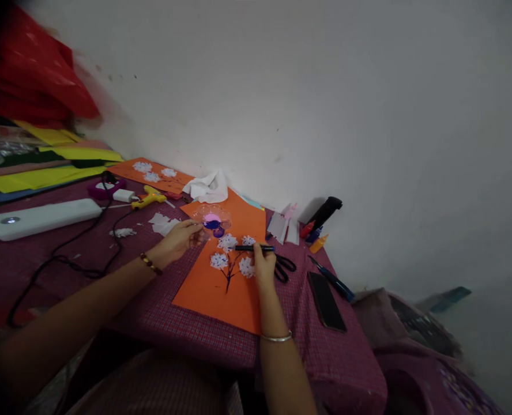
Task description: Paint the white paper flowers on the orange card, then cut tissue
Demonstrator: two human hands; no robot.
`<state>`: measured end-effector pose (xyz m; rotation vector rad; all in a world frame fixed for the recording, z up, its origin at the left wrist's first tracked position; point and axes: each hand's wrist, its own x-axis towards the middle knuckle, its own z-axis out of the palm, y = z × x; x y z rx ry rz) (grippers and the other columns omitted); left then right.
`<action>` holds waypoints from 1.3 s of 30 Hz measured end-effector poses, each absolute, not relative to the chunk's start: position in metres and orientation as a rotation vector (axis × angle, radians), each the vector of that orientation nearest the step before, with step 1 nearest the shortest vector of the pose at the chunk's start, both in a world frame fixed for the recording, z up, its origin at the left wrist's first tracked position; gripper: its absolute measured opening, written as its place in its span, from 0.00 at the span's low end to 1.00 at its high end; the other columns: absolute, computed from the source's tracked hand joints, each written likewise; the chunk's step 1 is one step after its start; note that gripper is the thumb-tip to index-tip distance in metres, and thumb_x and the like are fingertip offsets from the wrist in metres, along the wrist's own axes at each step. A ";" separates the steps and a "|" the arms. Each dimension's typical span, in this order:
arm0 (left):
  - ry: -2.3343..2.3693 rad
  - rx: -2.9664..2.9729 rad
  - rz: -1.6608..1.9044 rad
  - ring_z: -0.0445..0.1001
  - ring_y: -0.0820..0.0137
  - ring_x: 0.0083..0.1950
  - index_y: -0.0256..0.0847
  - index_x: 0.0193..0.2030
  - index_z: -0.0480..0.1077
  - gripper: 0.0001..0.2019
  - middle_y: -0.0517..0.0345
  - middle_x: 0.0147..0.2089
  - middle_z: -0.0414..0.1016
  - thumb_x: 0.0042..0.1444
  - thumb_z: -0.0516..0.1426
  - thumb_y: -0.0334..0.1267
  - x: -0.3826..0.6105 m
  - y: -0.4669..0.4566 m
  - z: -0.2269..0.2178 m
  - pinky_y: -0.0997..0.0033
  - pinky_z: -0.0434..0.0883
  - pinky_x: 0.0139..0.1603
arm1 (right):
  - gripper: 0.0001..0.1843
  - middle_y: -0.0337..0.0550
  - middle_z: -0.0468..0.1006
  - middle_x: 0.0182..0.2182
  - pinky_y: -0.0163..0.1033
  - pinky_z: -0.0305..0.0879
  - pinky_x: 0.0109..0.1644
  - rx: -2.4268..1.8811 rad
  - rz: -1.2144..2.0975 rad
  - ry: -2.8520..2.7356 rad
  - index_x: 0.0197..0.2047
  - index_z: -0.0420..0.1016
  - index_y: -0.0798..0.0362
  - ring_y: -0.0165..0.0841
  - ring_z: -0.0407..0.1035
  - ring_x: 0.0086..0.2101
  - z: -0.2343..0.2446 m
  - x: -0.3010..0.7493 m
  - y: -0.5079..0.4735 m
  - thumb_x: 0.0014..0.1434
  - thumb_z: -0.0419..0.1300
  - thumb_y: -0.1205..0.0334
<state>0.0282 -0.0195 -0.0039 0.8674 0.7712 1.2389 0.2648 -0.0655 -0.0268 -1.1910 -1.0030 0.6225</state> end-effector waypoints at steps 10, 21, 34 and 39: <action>0.778 0.952 1.218 0.65 0.77 0.20 0.39 0.24 0.66 0.08 0.61 0.20 0.69 0.52 0.59 0.32 0.029 -0.022 -0.002 0.77 0.59 0.22 | 0.16 0.30 0.62 0.13 0.33 0.53 0.18 -1.312 0.475 -1.088 0.27 0.67 0.51 0.27 0.54 0.15 -0.033 0.269 -0.064 0.53 0.59 0.47; 0.804 0.972 1.220 0.67 0.77 0.20 0.38 0.27 0.67 0.06 0.62 0.21 0.70 0.48 0.61 0.35 0.031 -0.023 -0.001 0.78 0.60 0.20 | 0.13 0.35 0.68 0.17 0.35 0.59 0.26 -1.389 0.357 -1.236 0.25 0.69 0.52 0.32 0.64 0.21 -0.033 0.268 -0.064 0.52 0.57 0.50; 0.771 1.020 1.206 0.66 0.77 0.21 0.38 0.26 0.66 0.07 0.62 0.21 0.70 0.48 0.61 0.36 0.031 -0.021 -0.006 0.78 0.60 0.22 | 0.10 0.34 0.67 0.16 0.34 0.57 0.25 -1.419 0.328 -1.283 0.21 0.65 0.50 0.31 0.63 0.21 -0.029 0.272 -0.068 0.49 0.56 0.56; 0.794 1.027 1.207 0.66 0.77 0.20 0.38 0.26 0.66 0.07 0.62 0.21 0.70 0.48 0.61 0.35 0.032 -0.023 -0.003 0.77 0.59 0.21 | 0.09 0.32 0.64 0.15 0.34 0.55 0.23 -1.412 0.387 -1.298 0.21 0.64 0.49 0.30 0.59 0.19 -0.025 0.273 -0.070 0.48 0.55 0.57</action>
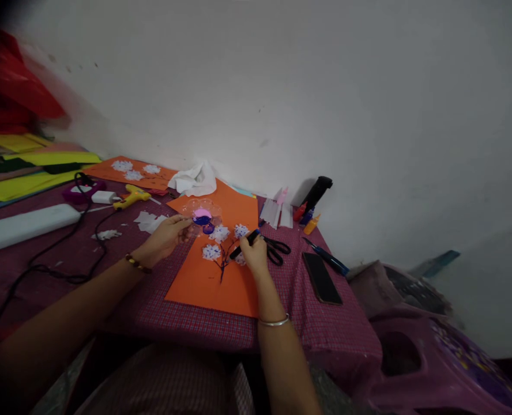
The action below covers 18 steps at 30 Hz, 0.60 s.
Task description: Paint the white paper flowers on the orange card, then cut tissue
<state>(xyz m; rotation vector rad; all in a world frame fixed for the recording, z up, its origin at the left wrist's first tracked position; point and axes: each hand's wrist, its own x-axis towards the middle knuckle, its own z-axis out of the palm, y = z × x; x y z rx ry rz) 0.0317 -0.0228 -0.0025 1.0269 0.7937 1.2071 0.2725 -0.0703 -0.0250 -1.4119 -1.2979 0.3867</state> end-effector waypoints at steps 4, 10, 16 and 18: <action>0.805 1.042 1.206 0.66 0.77 0.20 0.38 0.26 0.66 0.08 0.62 0.21 0.69 0.48 0.61 0.36 0.032 -0.025 0.000 0.77 0.59 0.21 | 0.08 0.32 0.63 0.16 0.33 0.54 0.23 -1.395 0.446 -1.329 0.20 0.65 0.50 0.29 0.58 0.20 -0.022 0.273 -0.072 0.47 0.56 0.58; 0.803 1.085 1.209 0.65 0.77 0.20 0.38 0.26 0.65 0.09 0.63 0.21 0.68 0.49 0.62 0.37 0.033 -0.026 0.000 0.77 0.59 0.21 | 0.10 0.32 0.63 0.16 0.33 0.54 0.23 -1.378 0.481 -1.331 0.21 0.66 0.50 0.29 0.58 0.19 -0.023 0.273 -0.073 0.49 0.56 0.56; 0.810 1.110 1.204 0.65 0.76 0.21 0.39 0.27 0.65 0.10 0.62 0.21 0.69 0.48 0.62 0.39 0.033 -0.026 -0.002 0.76 0.60 0.22 | 0.09 0.33 0.65 0.16 0.33 0.56 0.24 -1.369 0.498 -1.332 0.22 0.66 0.50 0.29 0.59 0.21 -0.024 0.271 -0.074 0.49 0.57 0.57; 0.815 1.122 1.201 0.65 0.76 0.21 0.39 0.26 0.65 0.10 0.62 0.21 0.69 0.48 0.62 0.38 0.033 -0.026 -0.002 0.76 0.60 0.22 | 0.08 0.32 0.64 0.16 0.32 0.55 0.23 -1.366 0.528 -1.338 0.22 0.66 0.50 0.29 0.58 0.20 -0.023 0.271 -0.075 0.49 0.57 0.58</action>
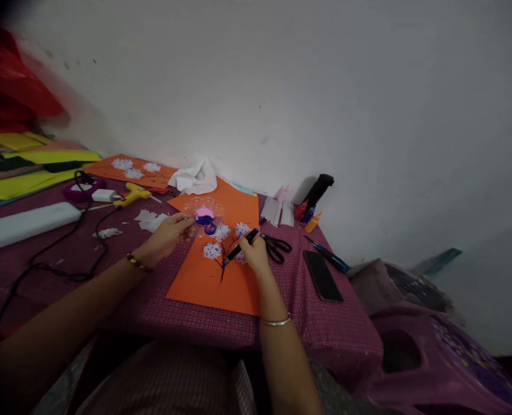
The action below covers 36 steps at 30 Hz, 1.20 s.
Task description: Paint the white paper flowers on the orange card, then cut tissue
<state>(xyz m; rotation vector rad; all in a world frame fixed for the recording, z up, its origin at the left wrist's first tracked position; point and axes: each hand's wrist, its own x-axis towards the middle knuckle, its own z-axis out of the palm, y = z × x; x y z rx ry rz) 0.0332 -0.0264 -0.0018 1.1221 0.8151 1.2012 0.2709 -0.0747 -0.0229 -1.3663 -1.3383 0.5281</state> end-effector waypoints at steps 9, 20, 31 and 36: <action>0.837 1.157 1.203 0.66 0.76 0.21 0.40 0.26 0.65 0.09 0.62 0.22 0.69 0.49 0.61 0.38 0.034 -0.025 -0.005 0.76 0.62 0.23 | 0.10 0.32 0.63 0.15 0.32 0.54 0.20 -1.360 0.596 -1.318 0.21 0.66 0.50 0.28 0.57 0.18 -0.021 0.272 -0.076 0.49 0.59 0.57; 0.855 1.180 1.192 0.66 0.76 0.21 0.40 0.26 0.65 0.08 0.62 0.22 0.69 0.50 0.60 0.38 0.034 -0.026 -0.005 0.75 0.61 0.22 | 0.12 0.32 0.64 0.14 0.32 0.56 0.19 -1.339 0.697 -1.321 0.22 0.67 0.50 0.27 0.57 0.17 -0.020 0.271 -0.078 0.51 0.62 0.54; 0.864 1.183 1.185 0.65 0.76 0.21 0.39 0.26 0.66 0.08 0.62 0.22 0.69 0.50 0.60 0.37 0.036 -0.027 -0.005 0.76 0.61 0.21 | 0.14 0.30 0.64 0.14 0.32 0.55 0.19 -1.328 0.806 -1.330 0.24 0.68 0.51 0.26 0.58 0.15 -0.023 0.268 -0.079 0.50 0.63 0.51; 0.865 1.189 1.182 0.65 0.76 0.21 0.39 0.26 0.65 0.07 0.61 0.22 0.69 0.51 0.59 0.37 0.036 -0.029 -0.003 0.75 0.61 0.21 | 0.16 0.30 0.64 0.14 0.32 0.55 0.18 -1.324 0.802 -1.309 0.26 0.67 0.51 0.26 0.58 0.15 -0.021 0.265 -0.082 0.50 0.64 0.48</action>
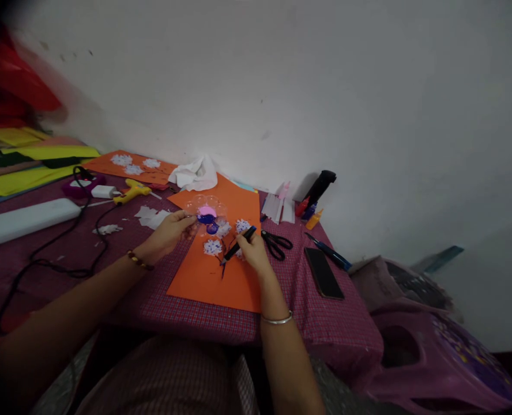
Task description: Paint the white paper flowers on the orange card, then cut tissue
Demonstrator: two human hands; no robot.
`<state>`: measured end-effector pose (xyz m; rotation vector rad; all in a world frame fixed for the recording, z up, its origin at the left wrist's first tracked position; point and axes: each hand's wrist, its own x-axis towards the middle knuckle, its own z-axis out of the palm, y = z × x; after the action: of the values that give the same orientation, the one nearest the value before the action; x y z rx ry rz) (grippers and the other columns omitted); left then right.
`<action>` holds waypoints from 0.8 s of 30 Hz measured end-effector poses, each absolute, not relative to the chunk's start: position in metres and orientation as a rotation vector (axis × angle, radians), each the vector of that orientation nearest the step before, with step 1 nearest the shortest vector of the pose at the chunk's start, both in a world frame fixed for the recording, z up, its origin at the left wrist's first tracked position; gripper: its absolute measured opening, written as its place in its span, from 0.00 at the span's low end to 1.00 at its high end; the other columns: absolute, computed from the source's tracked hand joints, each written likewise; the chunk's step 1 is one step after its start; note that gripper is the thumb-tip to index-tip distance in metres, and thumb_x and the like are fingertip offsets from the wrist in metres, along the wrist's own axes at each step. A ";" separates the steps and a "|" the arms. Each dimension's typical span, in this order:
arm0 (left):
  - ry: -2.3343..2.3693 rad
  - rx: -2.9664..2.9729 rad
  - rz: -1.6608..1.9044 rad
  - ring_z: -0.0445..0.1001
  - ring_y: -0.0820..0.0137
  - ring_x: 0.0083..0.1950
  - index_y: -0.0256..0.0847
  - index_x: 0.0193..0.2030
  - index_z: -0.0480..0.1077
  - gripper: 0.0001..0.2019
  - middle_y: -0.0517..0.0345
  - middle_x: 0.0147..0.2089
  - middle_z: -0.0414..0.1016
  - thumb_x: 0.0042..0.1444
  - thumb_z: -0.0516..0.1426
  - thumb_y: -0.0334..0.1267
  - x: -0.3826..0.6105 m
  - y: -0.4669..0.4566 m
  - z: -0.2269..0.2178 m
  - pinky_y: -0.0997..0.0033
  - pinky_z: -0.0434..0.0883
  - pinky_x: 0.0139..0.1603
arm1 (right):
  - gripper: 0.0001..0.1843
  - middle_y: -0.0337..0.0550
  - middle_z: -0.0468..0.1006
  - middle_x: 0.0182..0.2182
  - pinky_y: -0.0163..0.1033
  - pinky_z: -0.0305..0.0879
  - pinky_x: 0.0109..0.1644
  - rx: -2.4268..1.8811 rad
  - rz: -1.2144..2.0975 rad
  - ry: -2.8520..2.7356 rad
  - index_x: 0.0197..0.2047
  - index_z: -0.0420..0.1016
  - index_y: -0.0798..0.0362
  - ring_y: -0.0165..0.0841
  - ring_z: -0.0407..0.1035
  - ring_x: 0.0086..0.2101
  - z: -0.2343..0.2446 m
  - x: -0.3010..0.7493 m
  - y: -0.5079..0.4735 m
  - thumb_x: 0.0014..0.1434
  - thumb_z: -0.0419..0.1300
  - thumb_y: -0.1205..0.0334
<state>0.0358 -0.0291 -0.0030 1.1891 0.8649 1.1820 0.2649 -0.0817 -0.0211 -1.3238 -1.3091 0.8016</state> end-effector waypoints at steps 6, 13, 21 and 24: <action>0.876 1.195 1.181 0.65 0.75 0.21 0.39 0.26 0.65 0.07 0.61 0.22 0.69 0.51 0.59 0.37 0.036 -0.030 -0.002 0.76 0.60 0.22 | 0.16 0.31 0.65 0.15 0.33 0.57 0.19 -1.325 0.774 -1.303 0.26 0.67 0.50 0.27 0.59 0.16 -0.021 0.264 -0.082 0.51 0.64 0.48; 0.890 1.203 1.179 0.66 0.76 0.21 0.39 0.27 0.65 0.08 0.62 0.22 0.69 0.50 0.59 0.39 0.036 -0.030 -0.003 0.76 0.61 0.22 | 0.17 0.30 0.64 0.12 0.32 0.55 0.17 -1.350 0.823 -1.339 0.26 0.67 0.50 0.27 0.58 0.14 -0.019 0.264 -0.084 0.51 0.63 0.47; 0.898 1.232 1.171 0.65 0.76 0.21 0.39 0.27 0.65 0.08 0.62 0.22 0.69 0.50 0.58 0.39 0.037 -0.031 -0.001 0.76 0.61 0.22 | 0.18 0.30 0.65 0.12 0.33 0.56 0.18 -1.359 0.823 -1.363 0.27 0.66 0.50 0.28 0.59 0.13 -0.016 0.261 -0.086 0.53 0.63 0.45; 0.901 1.244 1.170 0.65 0.76 0.21 0.39 0.26 0.65 0.08 0.63 0.21 0.68 0.50 0.58 0.39 0.037 -0.032 -0.001 0.76 0.61 0.22 | 0.18 0.30 0.65 0.12 0.33 0.56 0.18 -1.359 0.817 -1.372 0.27 0.66 0.50 0.27 0.59 0.13 -0.015 0.260 -0.088 0.54 0.62 0.45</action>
<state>0.0367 -0.0315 -0.0010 1.2443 0.9013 1.1697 0.2597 -0.0875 -0.0149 -1.3585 -1.3721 0.8165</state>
